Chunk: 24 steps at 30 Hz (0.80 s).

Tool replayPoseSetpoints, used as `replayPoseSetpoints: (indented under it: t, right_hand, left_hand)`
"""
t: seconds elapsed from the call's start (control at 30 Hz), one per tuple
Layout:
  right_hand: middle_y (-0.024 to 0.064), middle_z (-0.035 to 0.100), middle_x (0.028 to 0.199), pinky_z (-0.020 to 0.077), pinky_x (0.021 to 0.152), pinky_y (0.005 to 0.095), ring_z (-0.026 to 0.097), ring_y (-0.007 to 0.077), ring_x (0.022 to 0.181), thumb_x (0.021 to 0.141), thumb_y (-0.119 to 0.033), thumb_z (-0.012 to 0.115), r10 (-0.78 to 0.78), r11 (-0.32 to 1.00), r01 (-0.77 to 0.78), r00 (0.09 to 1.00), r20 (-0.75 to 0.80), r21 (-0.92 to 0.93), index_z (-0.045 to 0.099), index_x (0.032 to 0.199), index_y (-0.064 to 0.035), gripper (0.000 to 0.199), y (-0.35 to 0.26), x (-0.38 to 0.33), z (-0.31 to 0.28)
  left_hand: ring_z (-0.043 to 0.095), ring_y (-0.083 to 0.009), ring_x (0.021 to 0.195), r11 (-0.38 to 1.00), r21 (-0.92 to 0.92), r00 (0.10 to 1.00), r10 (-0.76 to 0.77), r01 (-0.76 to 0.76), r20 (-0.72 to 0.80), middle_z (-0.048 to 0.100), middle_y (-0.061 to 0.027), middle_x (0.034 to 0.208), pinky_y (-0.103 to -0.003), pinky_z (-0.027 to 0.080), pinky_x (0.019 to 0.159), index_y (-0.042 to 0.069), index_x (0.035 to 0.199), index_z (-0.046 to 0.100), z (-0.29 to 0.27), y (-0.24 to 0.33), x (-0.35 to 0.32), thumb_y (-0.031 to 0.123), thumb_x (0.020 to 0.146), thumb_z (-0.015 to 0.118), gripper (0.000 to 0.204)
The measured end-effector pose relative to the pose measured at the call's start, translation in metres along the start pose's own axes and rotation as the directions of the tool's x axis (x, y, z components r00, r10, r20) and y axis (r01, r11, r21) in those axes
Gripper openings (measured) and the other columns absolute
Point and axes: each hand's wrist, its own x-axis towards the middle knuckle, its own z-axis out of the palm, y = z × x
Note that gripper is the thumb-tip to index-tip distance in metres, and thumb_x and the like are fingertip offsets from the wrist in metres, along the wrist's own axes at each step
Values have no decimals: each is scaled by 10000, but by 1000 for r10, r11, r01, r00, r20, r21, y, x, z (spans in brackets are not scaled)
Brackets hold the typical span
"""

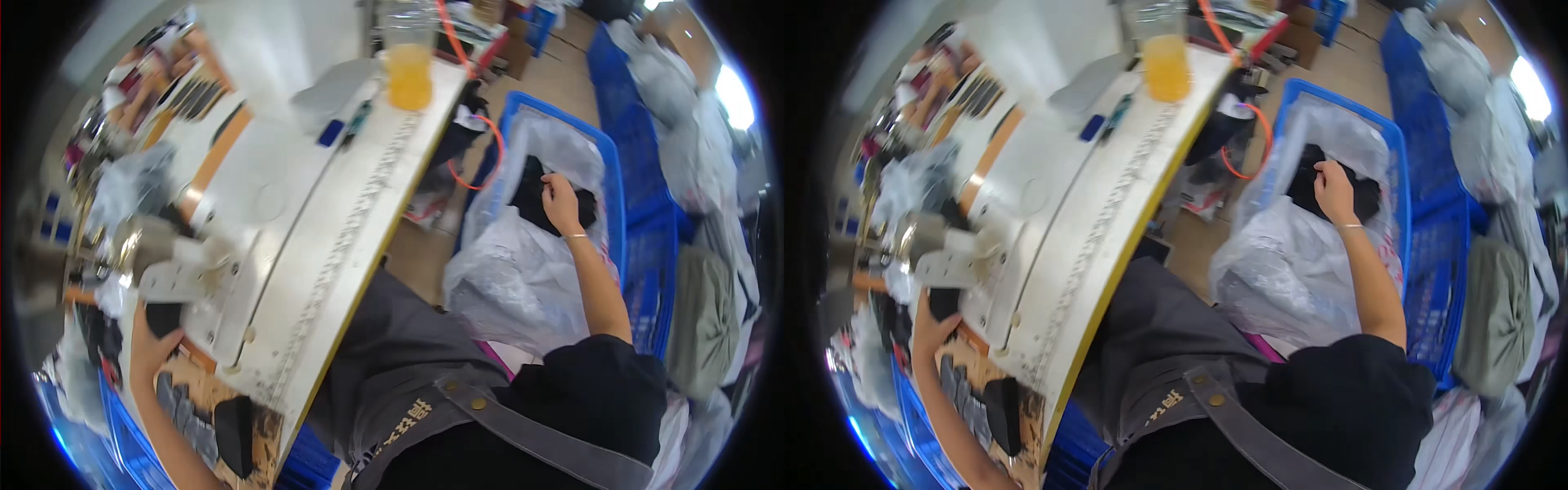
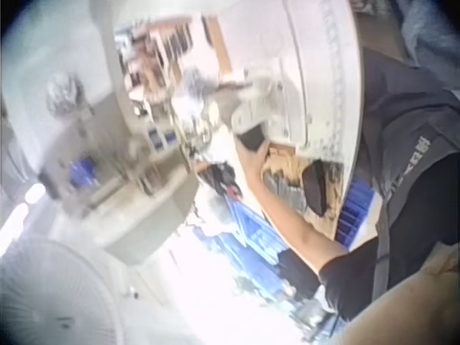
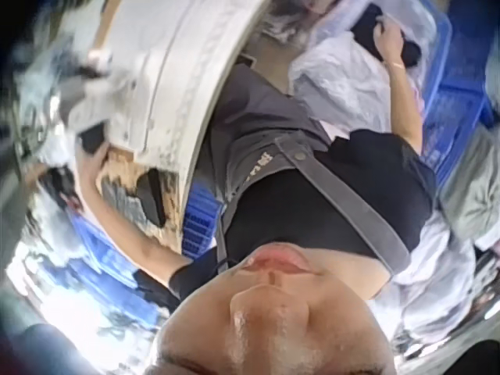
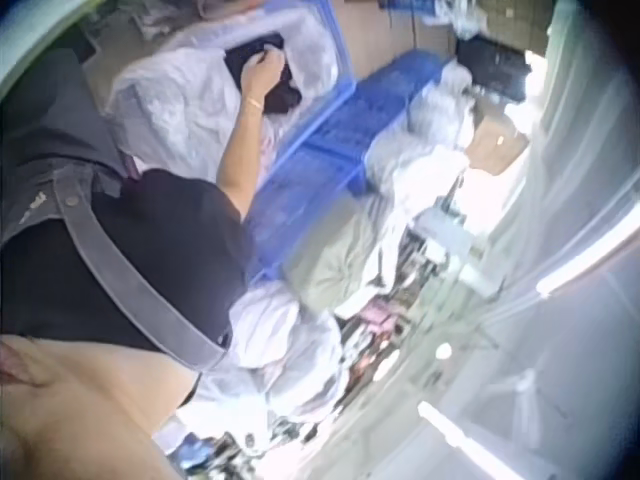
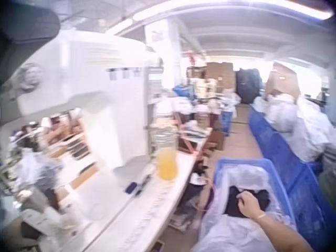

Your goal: Aligning and layering precut fabric shoe components on a workbench.

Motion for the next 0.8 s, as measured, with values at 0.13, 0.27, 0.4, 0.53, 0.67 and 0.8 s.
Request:
replayPoseSetpoints:
  t: [0.13, 0.27, 0.4, 0.53, 0.67, 0.8]
  right_hand:
    - [161, 466, 1342, 407, 997, 446, 458, 334, 1235, 695, -240, 767, 334, 887, -263, 933, 134, -379, 455, 1328, -104, 718, 112, -63, 13]
    - [153, 181, 1553, 197, 1079, 642, 193, 342, 1428, 522, -388, 884, 352, 848, -130, 862, 365, -514, 144, 1516, -159, 1260, 134, -65, 26]
    - [150, 175, 1557, 205, 1100, 615, 186, 345, 1430, 511, -416, 888, 445, 835, -210, 802, 398, -509, 117, 1521, -186, 1292, 149, -20, 56]
    - [134, 168, 1562, 223, 1107, 593, 167, 344, 1438, 492, -463, 894, 570, 790, -256, 644, 511, -558, 98, 1523, -217, 1326, 163, 23, 70]
    - [170, 221, 1529, 236, 1112, 568, 210, 364, 1418, 460, -482, 898, 629, 768, -319, 538, 560, -556, 138, 1517, -194, 1333, 185, 19, 76]
    - [205, 264, 1489, 288, 1107, 520, 278, 391, 1375, 447, -479, 898, 532, 820, -214, 627, 570, -530, 200, 1498, -152, 1303, 168, 9, 80]
  left_hand:
    - [261, -334, 1398, 989, 115, 996, -92, 92, -6, 275, -227, 1495, -364, 202, 1148, -9, 1477, 207, 0, 17, -14, 162, 647, 789, 1028]
    - [256, -289, 1409, 987, 110, 992, -108, 114, -62, 265, -167, 1529, -370, 180, 1152, 8, 1483, 232, -23, 10, -42, 166, 777, 690, 856]
    - [320, -265, 1378, 978, 116, 981, -162, 173, -103, 342, -151, 1495, -364, 217, 1133, 12, 1461, 308, -52, 2, -76, 134, 896, 569, 633]
    - [366, -245, 1347, 975, 89, 971, -189, 203, -146, 395, -143, 1460, -358, 247, 1118, 16, 1430, 371, -74, -7, -111, 138, 945, 538, 527]
    - [400, -248, 1320, 938, 131, 945, -306, 320, -117, 439, -142, 1423, -356, 276, 1099, 8, 1393, 420, -80, 5, -130, 155, 952, 540, 480]
    - [422, -247, 1301, 881, 222, 909, -402, 418, -113, 470, -137, 1396, -349, 287, 1089, 4, 1369, 451, -82, 9, -141, 171, 956, 543, 455]
